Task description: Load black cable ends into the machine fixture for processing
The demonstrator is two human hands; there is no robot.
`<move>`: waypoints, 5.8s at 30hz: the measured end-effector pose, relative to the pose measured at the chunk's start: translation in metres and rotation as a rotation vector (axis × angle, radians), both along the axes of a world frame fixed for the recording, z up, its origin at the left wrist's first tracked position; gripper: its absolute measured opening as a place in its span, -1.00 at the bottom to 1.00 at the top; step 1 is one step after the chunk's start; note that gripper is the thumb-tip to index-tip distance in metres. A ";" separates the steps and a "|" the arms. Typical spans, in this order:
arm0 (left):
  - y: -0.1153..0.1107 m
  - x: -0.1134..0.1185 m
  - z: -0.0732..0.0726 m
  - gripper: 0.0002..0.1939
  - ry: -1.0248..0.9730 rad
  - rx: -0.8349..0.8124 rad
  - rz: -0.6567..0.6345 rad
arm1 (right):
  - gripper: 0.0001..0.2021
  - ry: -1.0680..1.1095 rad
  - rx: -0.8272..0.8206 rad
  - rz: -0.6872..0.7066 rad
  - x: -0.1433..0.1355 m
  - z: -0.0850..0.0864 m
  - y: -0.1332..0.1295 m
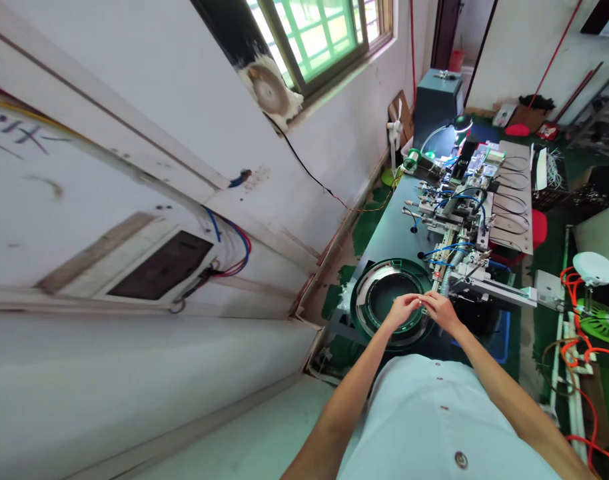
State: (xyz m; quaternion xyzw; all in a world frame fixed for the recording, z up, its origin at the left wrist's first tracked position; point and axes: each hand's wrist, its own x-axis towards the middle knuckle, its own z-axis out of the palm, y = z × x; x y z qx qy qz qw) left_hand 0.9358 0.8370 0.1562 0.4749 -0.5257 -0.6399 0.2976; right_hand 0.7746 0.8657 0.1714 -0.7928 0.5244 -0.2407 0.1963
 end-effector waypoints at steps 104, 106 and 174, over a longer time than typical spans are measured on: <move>-0.086 0.014 -0.024 -0.78 -0.841 -0.735 -0.413 | -0.79 0.381 0.540 -0.333 -0.017 -0.017 0.006; -0.092 0.015 -0.024 -0.78 -0.802 -0.743 -0.445 | -0.79 0.414 0.542 -0.313 -0.011 -0.020 0.002; -0.063 -0.036 -0.015 -0.78 -0.672 -0.103 0.348 | -0.75 0.674 0.542 -0.203 0.004 -0.024 -0.024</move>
